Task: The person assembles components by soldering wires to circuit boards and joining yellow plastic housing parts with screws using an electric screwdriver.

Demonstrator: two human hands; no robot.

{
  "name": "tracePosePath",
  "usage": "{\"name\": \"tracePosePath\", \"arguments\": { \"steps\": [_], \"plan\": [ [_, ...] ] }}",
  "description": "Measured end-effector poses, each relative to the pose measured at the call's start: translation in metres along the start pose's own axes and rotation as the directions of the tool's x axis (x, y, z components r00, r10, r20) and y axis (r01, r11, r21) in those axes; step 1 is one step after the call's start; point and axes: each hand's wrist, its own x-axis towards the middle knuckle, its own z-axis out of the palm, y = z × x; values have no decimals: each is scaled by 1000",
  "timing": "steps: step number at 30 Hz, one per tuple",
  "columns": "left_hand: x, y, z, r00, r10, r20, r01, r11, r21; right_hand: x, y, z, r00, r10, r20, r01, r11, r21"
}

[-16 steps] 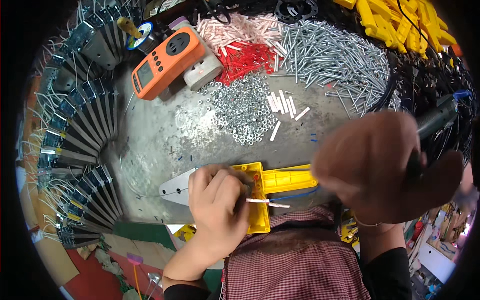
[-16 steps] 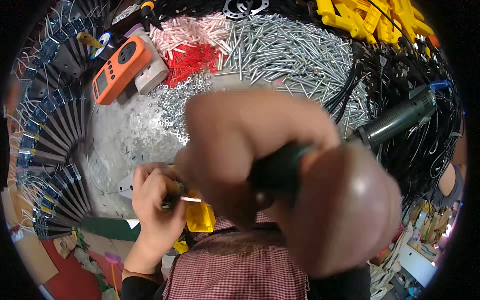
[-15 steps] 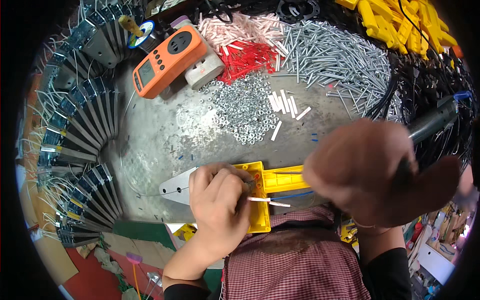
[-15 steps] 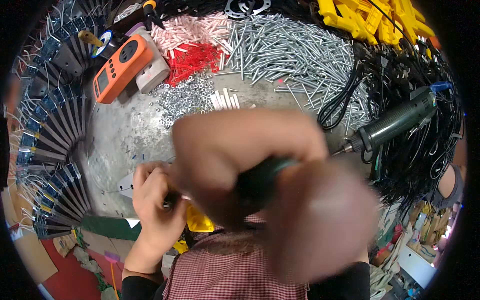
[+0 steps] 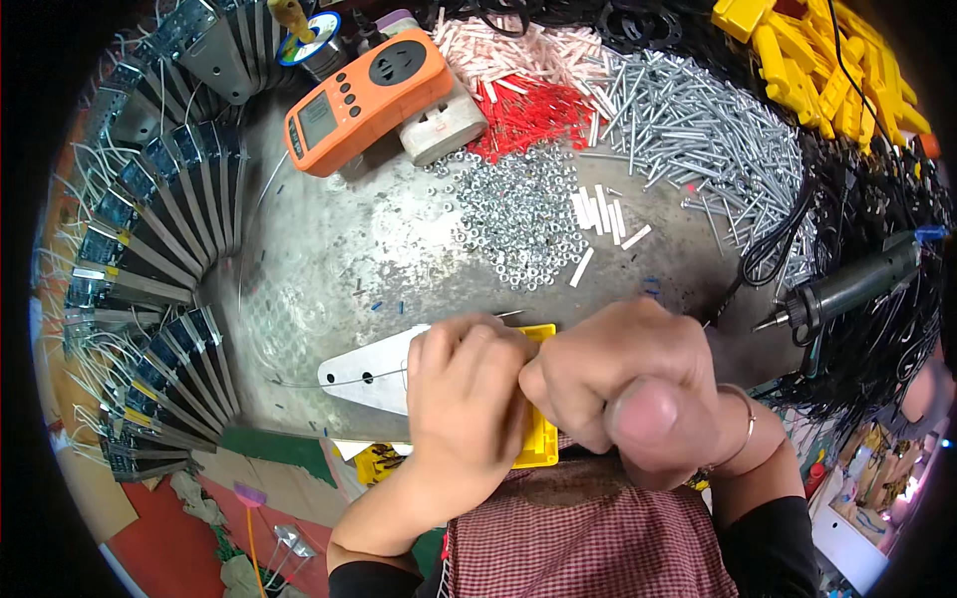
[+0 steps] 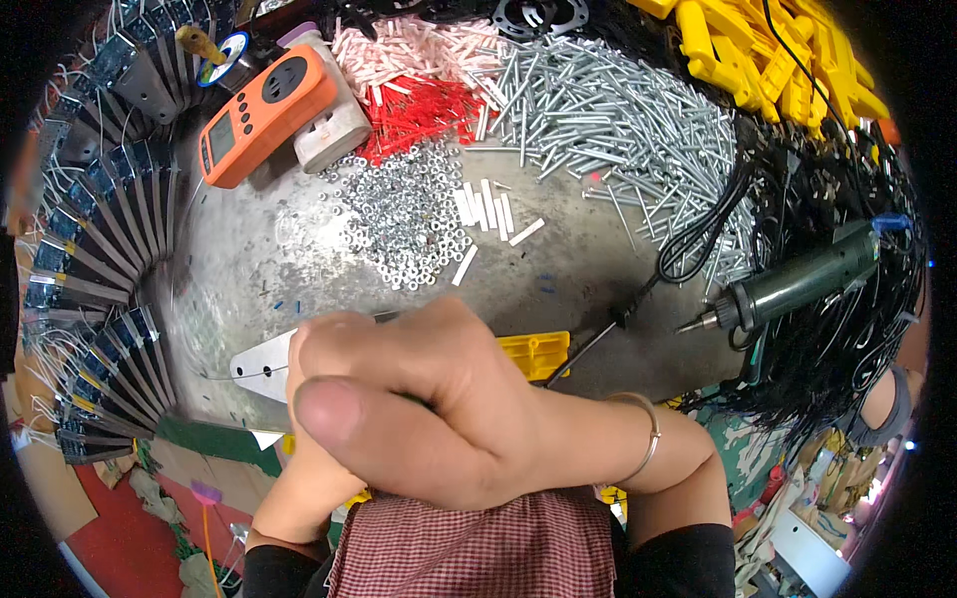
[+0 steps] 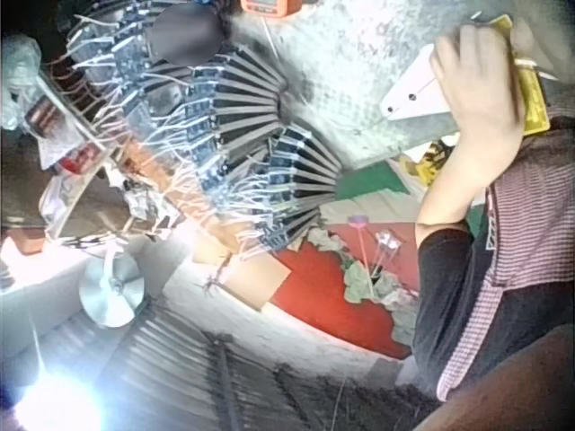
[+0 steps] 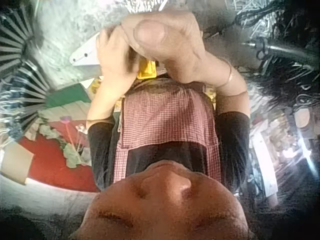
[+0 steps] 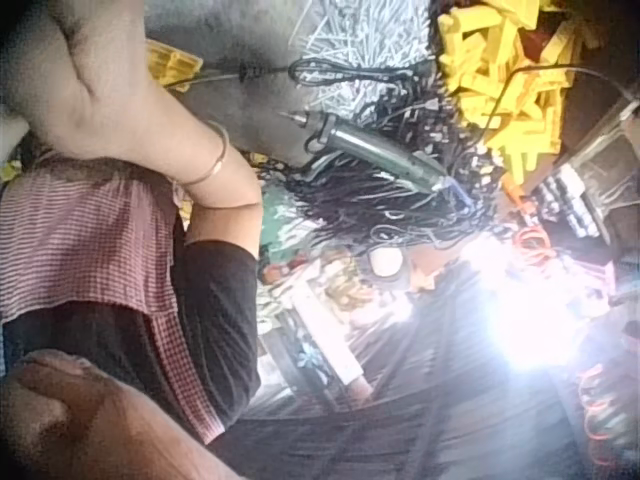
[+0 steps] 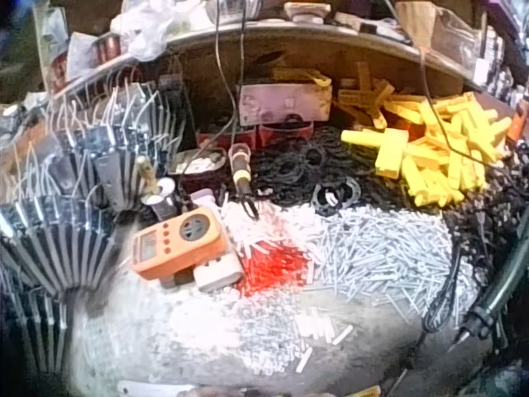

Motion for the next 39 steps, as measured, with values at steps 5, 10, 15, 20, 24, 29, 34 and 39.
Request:
{"name": "tracePosePath", "arguments": {
  "steps": [5, 10, 15, 20, 24, 29, 34, 39],
  "plan": [
    [22, 13, -49, 949, -79, -306, -110, 825, -555, 17, 10, -3, 976, -160, 146, 181, 972, -149],
    [65, 49, -12, 832, 501, -240, -509, 860, 32, 62, 32, -12, 823, -565, -64, 563, 825, -51],
    [61, 42, -20, 843, 492, -220, -502, 865, 9, 66, 50, -28, 840, -542, 17, 539, 830, -145],
    [53, 36, -33, 927, 353, -130, -364, 928, -77, 38, 47, -24, 840, -537, 79, 539, 807, -240],
    [32, 41, -44, 983, 176, -57, -183, 973, -139, 3, 39, -8, 861, -488, 139, 507, 814, -284],
    [-6, 42, -40, 990, 68, 120, -62, 997, -55, 27, -42, -39, 867, -431, -251, -35, 449, -893],
    [-39, 31, 1, 964, 160, 212, -204, 956, 210, -38, -30, -46, 985, -109, -136, -88, 366, -927],
    [-48, 20, 2, 970, 203, 137, -229, 949, 217, -94, -16, -61, 973, -114, -203, -211, -70, -975]
  ]
}}
